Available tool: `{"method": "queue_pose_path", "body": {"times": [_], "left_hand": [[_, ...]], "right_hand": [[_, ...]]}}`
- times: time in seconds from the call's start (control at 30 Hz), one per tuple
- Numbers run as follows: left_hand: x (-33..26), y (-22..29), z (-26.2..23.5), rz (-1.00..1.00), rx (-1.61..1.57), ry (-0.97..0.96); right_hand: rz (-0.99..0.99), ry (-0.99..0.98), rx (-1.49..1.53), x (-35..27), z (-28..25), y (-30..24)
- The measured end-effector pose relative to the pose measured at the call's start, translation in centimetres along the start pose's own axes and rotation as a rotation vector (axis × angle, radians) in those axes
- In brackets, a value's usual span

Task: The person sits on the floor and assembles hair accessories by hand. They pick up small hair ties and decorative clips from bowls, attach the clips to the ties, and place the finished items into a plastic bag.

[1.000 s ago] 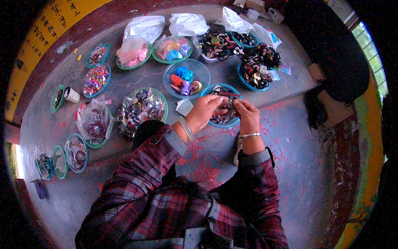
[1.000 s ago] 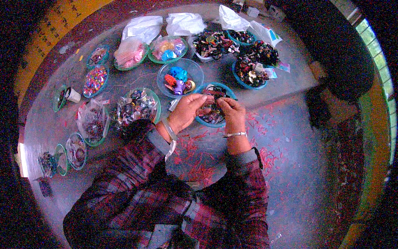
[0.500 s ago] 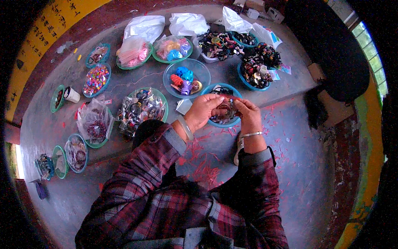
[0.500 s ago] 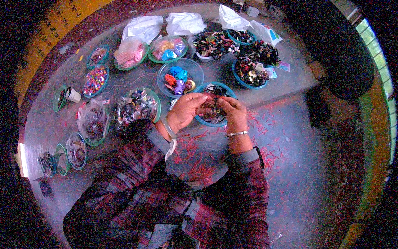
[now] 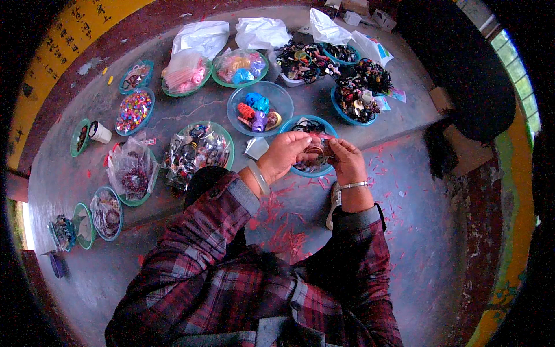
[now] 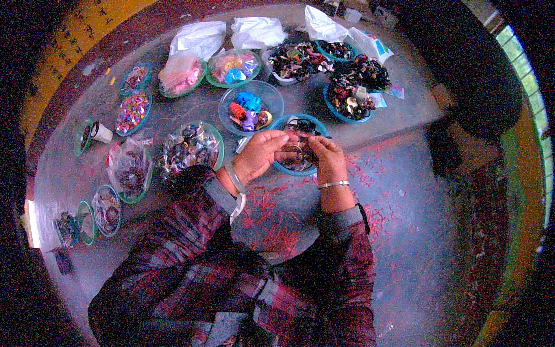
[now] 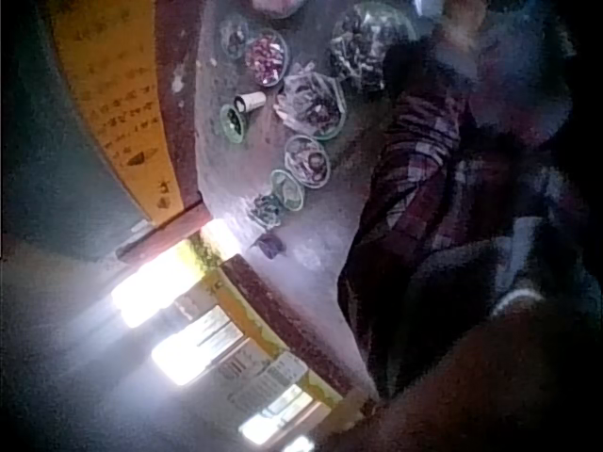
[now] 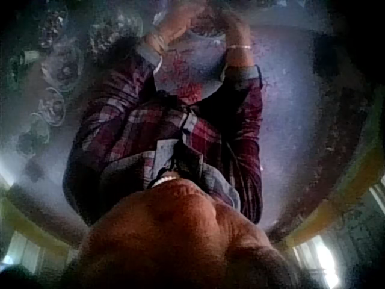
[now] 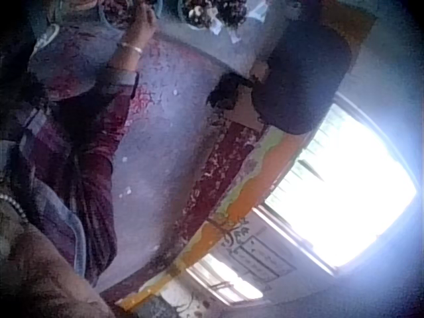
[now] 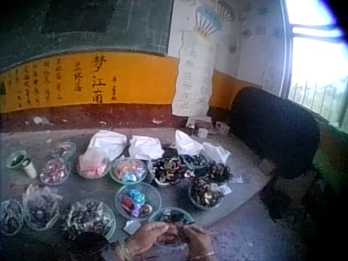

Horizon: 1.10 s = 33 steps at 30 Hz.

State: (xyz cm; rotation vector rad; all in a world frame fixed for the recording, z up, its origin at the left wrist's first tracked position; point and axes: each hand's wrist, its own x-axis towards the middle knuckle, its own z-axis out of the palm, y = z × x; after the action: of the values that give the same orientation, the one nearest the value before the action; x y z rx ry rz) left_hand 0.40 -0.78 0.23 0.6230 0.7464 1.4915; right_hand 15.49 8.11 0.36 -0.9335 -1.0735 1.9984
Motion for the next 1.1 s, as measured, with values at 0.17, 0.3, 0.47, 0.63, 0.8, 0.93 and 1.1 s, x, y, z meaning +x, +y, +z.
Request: {"method": "queue_pose_path", "body": {"times": [0.17,0.3,0.47,0.63,0.8,0.93,1.1], "left_hand": [[0.2,-0.4,-0.1,0.038,0.146,-0.006],[0.7,-1.4,-1.1,0.105,0.435,0.032],[0.8,-2.2,-1.3,0.085,0.398,0.078],[0.6,-2.0,-0.8,0.216,0.927,0.062],[0.5,-2.3,-0.9,0.31,1.068,0.067],[0.3,-2.0,-0.8,0.296,1.154,0.064],[0.3,-2.3,-0.9,0.33,1.209,0.056]], "right_hand": [[0.018,0.013,-0.074,0.0,-0.2,-0.2],[-0.434,0.208,-0.556,-0.5,1.3,-0.5],[-1.029,0.221,-1.228,-2.3,3.3,-1.1],[-0.997,0.136,-1.43,-2.3,3.5,-0.6],[-1.032,0.103,-1.479,-1.9,3.0,-0.1],[-1.004,0.073,-1.586,-2.2,3.4,-0.3],[-0.96,0.048,-1.608,-2.3,3.3,-0.1]]}}
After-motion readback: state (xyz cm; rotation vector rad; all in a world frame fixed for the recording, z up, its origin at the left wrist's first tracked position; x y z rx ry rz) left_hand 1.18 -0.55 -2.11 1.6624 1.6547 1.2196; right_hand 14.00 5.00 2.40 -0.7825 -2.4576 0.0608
